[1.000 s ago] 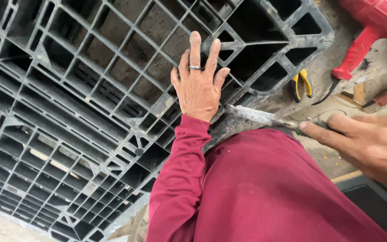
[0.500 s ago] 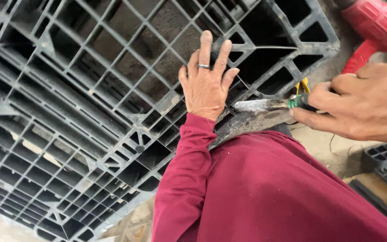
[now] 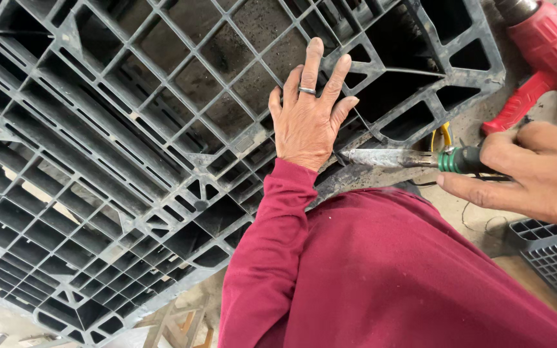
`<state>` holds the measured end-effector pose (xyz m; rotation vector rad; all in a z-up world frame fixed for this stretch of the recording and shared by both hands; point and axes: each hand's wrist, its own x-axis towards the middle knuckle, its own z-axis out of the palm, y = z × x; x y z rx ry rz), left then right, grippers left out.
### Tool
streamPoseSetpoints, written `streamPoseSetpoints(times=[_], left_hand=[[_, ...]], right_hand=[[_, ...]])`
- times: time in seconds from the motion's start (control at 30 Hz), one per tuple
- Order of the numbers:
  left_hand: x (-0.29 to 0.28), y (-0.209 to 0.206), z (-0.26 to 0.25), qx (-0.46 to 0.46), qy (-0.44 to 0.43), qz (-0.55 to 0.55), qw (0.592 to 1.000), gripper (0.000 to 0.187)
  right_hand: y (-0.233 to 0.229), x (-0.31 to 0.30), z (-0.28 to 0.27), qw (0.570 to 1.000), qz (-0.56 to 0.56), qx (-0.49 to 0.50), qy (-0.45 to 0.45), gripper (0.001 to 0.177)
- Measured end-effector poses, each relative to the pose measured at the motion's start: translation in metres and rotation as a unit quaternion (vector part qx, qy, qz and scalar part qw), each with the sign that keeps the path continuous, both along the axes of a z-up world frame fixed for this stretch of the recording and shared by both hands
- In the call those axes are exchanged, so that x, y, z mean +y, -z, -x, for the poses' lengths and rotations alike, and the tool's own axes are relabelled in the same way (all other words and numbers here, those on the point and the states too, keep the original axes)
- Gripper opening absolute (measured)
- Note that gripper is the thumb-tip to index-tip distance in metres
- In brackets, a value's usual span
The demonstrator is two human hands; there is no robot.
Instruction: The person repairs a plastic crate by using a heat tool to weld plastic joints and trimming excess material with pliers and a knife.
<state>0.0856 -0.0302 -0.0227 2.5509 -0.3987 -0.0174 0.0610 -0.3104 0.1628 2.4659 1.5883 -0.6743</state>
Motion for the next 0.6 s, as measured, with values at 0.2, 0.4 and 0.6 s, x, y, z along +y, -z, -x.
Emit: streamPoseSetpoints(times=[0.2, 0.4, 0.6], left_hand=[[0.0001, -0.0009, 0.0001, 0.007, -0.002, 0.003, 1.000, 0.066], [0.0010, -0.0014, 0.0008, 0.008, -0.002, 0.012, 1.000, 0.065], [0.0010, -0.0012, 0.0002, 0.003, -0.003, 0.013, 1.000, 0.065]], right_hand=[[-0.0013, 0.0013, 0.0057, 0.999, -0.014, -0.012, 0.030, 0.075], [-0.0024, 0.0011, 0.0057, 0.999, -0.014, -0.013, 0.026, 0.079], [-0.0015, -0.0016, 0.0060, 1.000, -0.016, -0.013, 0.019, 0.079]])
